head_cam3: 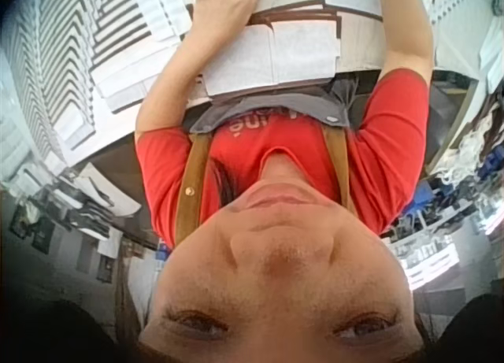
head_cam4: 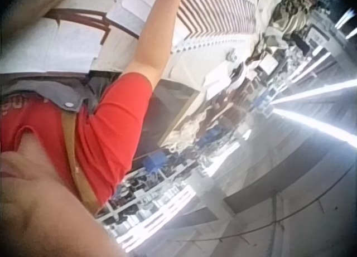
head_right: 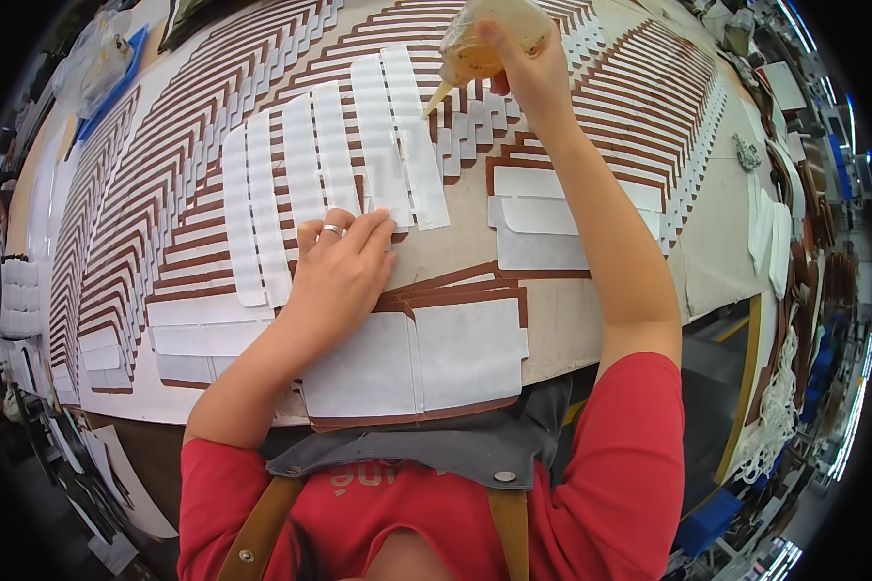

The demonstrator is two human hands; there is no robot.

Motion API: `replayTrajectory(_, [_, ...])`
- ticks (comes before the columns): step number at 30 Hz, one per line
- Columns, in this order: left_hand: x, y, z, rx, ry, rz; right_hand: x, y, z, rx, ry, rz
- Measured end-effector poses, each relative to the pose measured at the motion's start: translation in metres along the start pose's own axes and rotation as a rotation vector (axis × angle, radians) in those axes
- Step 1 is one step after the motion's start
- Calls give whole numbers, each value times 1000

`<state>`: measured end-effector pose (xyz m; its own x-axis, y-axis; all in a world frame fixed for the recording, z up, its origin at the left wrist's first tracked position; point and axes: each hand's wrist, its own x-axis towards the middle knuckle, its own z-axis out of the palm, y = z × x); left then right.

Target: The person assembles face masks by applying glue to white filter inserts and attaching them to brown mask frames. They then use a brush to apply a white substance over the assembled masks laid out on the table.

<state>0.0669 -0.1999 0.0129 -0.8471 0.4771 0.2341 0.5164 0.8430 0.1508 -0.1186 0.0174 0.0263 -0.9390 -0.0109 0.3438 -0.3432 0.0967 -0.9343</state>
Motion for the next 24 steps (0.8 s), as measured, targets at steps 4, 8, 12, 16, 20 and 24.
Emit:
replayTrajectory(4, [0, 1, 0, -8, 0, 1, -23, -8, -4, -19, -6, 51])
replayTrajectory(8, [0, 1, 0, 3, 2, 15, -42, -16, -12, -18, -19, 144])
replayTrajectory(12, [-1, 0, 1, 20, 41, 28, -62, -18, -17, 36, -66, 156])
replayTrajectory(16, [-1, 0, 3, 6, 59, 28, -81, -25, -18, 76, -29, 183])
replayTrajectory(20, [0, 1, 3, -14, 62, 36, -95, -27, -33, 146, -23, 261])
replayTrajectory(24, [1, 2, 2, -9, 69, 12, -93, -46, -67, 560, 87, 404])
